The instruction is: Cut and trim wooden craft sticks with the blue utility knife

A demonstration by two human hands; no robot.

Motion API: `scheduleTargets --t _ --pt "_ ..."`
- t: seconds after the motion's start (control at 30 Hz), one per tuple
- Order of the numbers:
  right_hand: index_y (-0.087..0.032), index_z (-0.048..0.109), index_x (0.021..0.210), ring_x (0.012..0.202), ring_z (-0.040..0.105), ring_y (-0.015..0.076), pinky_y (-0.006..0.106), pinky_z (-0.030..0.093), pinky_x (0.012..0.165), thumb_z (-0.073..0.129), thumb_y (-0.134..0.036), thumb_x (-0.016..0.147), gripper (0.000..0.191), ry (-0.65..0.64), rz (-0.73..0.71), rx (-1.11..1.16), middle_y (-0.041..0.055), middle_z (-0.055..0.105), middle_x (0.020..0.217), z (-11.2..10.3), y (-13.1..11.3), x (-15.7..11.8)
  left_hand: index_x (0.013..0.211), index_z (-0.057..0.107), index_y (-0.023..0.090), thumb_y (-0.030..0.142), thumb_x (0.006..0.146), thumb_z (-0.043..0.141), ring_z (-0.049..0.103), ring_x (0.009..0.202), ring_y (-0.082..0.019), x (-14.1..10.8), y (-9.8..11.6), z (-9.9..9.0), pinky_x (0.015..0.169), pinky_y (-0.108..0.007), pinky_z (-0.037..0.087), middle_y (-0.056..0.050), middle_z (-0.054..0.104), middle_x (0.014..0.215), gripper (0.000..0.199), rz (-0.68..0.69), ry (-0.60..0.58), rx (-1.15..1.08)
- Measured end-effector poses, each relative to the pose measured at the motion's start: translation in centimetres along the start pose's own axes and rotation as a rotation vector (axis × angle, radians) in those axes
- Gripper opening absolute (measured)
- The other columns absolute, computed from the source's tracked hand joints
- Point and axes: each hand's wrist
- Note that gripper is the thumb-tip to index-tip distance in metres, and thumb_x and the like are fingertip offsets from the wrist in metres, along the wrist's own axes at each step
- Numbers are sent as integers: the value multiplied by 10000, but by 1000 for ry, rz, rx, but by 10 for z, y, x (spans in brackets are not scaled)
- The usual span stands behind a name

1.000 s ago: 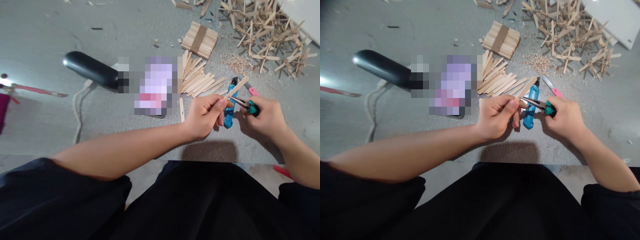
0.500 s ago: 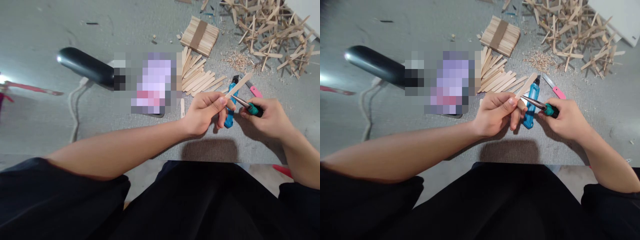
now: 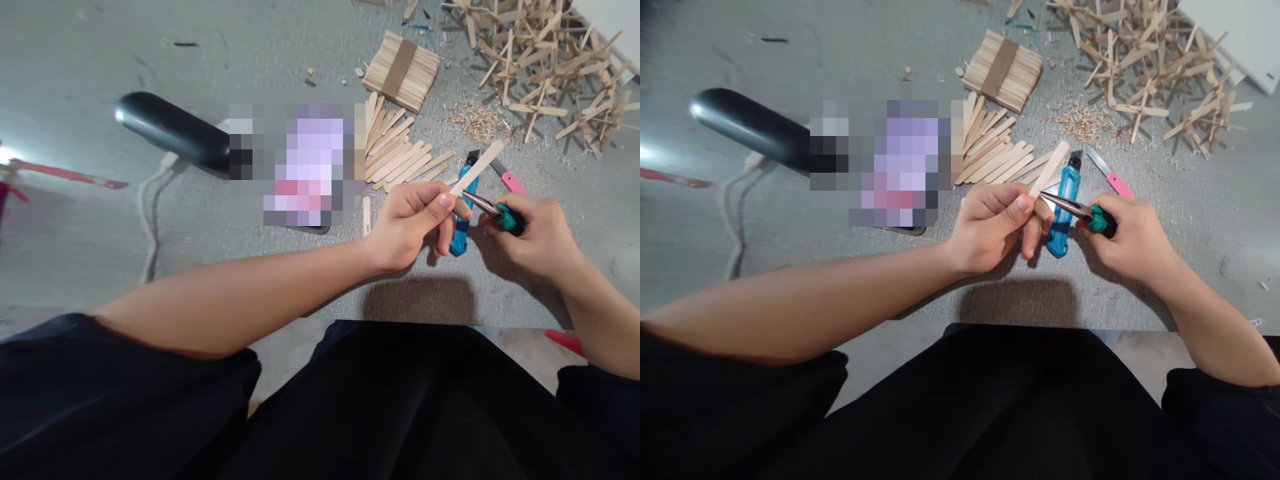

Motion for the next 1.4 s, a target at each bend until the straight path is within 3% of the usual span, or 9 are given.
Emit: scheduleTargets --t 0.57,0.93,1.13,1.4 --pt "-248 646 836 623 530 162 355 379 626 736 -264 930 132 29 -90 -46 -15 606 698 2 6 0 954 793 155 676 1082 738 585 373 -89 -6 2 2 415 -208 465 23 666 508 540 65 52 206" --pt "-253 627 828 661 548 185 372 396 655 705 -270 937 135 -10 -113 -40 6 633 738 -1 9 4 957 790 157 693 1011 819 588 435 -114 -2 2 -2 430 -225 469 9 653 513 540 -107 -32 29" --pt "-261 621 835 684 558 204 387 404 677 689 -300 947 137 -47 -87 -43 23 642 747 -4 7 5 954 777 155 680 1036 795 570 412 -105 -1 4 -1 452 -236 471 18 637 502 532 -82 -53 56" --pt "-248 684 879 695 590 191 372 411 673 740 -366 954 150 -27 -96 -21 12 684 776 -2 11 4 1022 781 157 727 1068 720 532 390 -96 -4 2 1 419 -226 438 34 615 501 575 -2 15 184"
Point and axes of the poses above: each hand's wrist, its own x-axis towards the middle knuckle, its own z-axis out of the palm, y = z × x
